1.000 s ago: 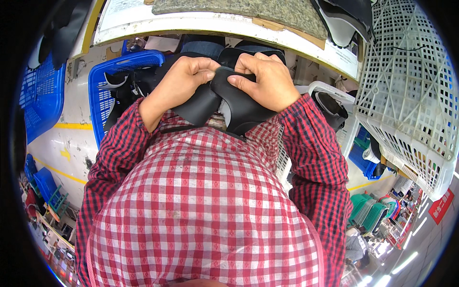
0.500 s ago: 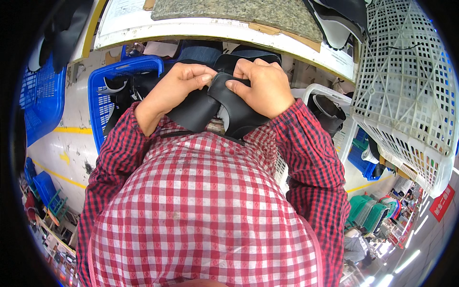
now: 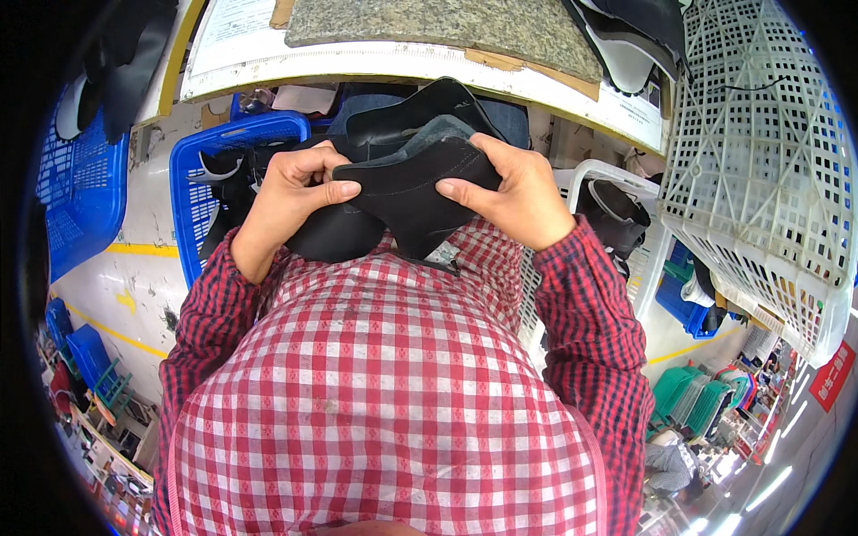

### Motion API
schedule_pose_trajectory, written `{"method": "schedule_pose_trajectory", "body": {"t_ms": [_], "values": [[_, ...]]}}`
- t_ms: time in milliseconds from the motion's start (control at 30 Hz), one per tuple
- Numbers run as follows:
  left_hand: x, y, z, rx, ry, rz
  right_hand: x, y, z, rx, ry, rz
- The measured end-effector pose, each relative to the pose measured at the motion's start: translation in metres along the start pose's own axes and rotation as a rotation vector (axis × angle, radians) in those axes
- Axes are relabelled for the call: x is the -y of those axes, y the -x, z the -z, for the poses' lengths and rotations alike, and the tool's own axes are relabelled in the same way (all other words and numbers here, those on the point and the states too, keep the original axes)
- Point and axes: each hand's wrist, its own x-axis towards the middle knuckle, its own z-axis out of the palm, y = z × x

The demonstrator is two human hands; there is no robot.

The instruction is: The person repeatedly picks black shoe uppers from a blue basket, aligns them with white insoles, and presses the edges together by hand. The person turns each assembled unit over to check the fit and places it on the table before moving to the next pair.

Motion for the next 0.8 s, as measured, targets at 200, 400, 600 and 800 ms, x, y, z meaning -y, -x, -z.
{"method": "schedule_pose_trajectory", "body": {"t_ms": [200, 400, 600, 800], "values": [[-0.018, -0.03, 0.003, 0.291, -0.01, 0.102, -0.007, 0.006, -0.018, -0.074, -0.101, -0.009], [-0.029, -0.071, -0.004, 0.542, 0.053, 0.202, 0.006, 0.01, -0.017, -0.106, 0.038, -0.058], [-0.029, -0.077, -0.014, 0.406, 0.131, 0.177, -0.007, 0.017, -0.014, -0.213, -0.249, -0.048], [-0.031, -0.069, -0.029, 0.242, -0.01, 0.086, -0.02, 0.015, -0.019, -0.305, -0.327, 0.026]]}}
